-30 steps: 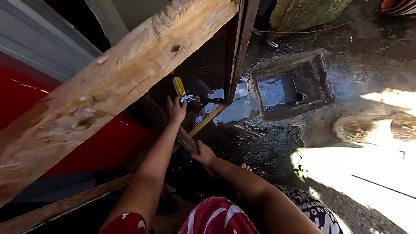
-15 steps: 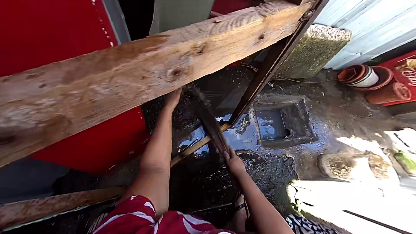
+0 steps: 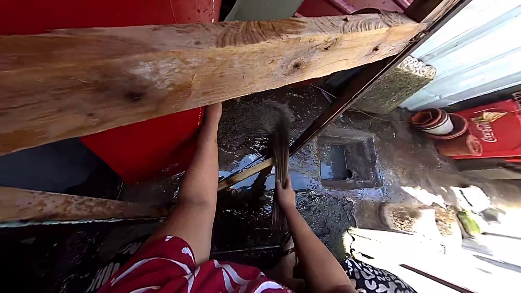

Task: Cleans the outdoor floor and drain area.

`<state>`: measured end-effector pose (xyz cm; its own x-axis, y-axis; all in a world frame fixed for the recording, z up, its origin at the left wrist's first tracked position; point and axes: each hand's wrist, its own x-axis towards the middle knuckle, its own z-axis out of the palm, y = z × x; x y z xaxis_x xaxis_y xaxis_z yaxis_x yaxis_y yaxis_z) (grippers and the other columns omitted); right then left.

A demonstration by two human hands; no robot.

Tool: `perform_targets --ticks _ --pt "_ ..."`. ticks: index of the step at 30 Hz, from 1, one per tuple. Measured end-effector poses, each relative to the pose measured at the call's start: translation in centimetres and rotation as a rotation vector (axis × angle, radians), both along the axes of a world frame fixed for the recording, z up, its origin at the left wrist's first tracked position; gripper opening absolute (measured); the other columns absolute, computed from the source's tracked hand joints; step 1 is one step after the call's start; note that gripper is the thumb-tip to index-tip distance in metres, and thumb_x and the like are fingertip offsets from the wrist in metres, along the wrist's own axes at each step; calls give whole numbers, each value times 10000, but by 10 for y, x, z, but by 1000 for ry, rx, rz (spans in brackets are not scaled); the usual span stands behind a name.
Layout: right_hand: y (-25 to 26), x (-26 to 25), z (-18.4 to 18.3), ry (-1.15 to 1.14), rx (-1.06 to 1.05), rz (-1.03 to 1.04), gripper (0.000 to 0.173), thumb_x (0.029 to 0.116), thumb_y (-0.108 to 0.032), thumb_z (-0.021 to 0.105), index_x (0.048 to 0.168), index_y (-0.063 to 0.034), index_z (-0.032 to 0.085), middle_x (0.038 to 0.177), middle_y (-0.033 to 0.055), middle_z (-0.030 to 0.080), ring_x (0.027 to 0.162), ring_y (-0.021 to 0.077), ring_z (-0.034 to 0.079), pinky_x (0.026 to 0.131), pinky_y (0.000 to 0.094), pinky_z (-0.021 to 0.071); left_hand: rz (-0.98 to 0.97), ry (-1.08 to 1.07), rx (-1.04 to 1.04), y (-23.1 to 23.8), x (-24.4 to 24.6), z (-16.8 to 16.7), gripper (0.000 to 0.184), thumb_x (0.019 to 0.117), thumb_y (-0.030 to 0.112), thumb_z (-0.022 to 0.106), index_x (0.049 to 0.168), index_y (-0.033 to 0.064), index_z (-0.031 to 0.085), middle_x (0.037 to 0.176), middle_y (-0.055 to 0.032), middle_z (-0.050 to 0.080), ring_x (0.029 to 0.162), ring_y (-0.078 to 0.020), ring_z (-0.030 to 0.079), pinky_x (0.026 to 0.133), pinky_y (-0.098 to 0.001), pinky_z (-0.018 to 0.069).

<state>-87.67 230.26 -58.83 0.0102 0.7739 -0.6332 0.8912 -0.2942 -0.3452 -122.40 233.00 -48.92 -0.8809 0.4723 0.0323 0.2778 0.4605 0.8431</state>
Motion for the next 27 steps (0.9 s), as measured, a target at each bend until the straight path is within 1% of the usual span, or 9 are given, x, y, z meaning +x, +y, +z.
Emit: perform_targets --ticks 3,6,9,11,14,17,22,25,27 --pt "-35 -38 29 172 46 20 723 1080 -425 498 1666 -189 145 1179 279 693 1046 434 699 931 626 535 -19 33 44 0 0 0 430 1089 218 482 1412 -59 546 1443 -279 554 1419 -354 483 1203 -464 332" --pt "-72 -79 20 192 -40 479 718 1073 -453 485 1668 -213 163 1170 223 718 1057 394 711 949 606 547 -7 48 41 1 2 1 429 1095 233 468 1408 -45 558 1439 -264 565 1412 -333 496 1200 -452 343" --pt "-47 -102 -8 11 -120 807 691 1071 -520 429 1667 -326 138 1248 198 702 1138 402 684 982 631 519 21 53 -5 5 5 8 439 1089 251 473 1408 -38 561 1441 -263 565 1409 -339 500 1192 -469 345" --pt "-10 -75 -26 -94 -94 713 677 1068 -532 410 1663 -347 146 1258 201 697 1143 412 680 967 647 521 18 79 -1 5 7 6 425 1079 246 499 1388 -33 585 1428 -261 577 1402 -350 505 1190 -483 343" --pt "38 -11 -38 -32 -6 192 650 1065 -508 467 1636 -248 295 1293 250 669 1197 437 645 1015 648 489 7 66 -5 4 8 0 417 1068 244 525 1369 -36 599 1411 -276 584 1389 -375 515 1171 -517 354" --pt "30 -30 -10 174 116 -179 617 1087 -416 491 1604 -116 337 1350 278 624 1257 438 604 1057 627 458 -6 29 -18 3 6 -9 437 1062 240 537 1392 -43 574 1441 -290 552 1421 -385 474 1191 -536 320" --pt "25 -119 -3 282 103 111 643 1089 -422 474 1643 -178 258 1285 258 665 1161 411 666 1001 615 509 -21 96 34 3 8 -18 446 1063 278 541 1378 -34 585 1421 -281 569 1406 -383 491 1187 -534 331" --pt "89 -93 -35 167 31 217 645 1066 -471 504 1626 -210 320 1395 239 614 1291 414 594 1087 627 453 -80 75 13 -3 6 -9 451 1087 293 507 1390 -35 574 1426 -280 567 1402 -383 498 1180 -536 344" --pt "105 -46 -52 202 55 9 593 1062 -449 534 1581 -184 420 1377 242 622 1271 397 605 1076 598 468 -109 45 9 -8 4 -7 459 1087 309 513 1389 -31 576 1417 -277 575 1389 -378 512 1167 -539 358"
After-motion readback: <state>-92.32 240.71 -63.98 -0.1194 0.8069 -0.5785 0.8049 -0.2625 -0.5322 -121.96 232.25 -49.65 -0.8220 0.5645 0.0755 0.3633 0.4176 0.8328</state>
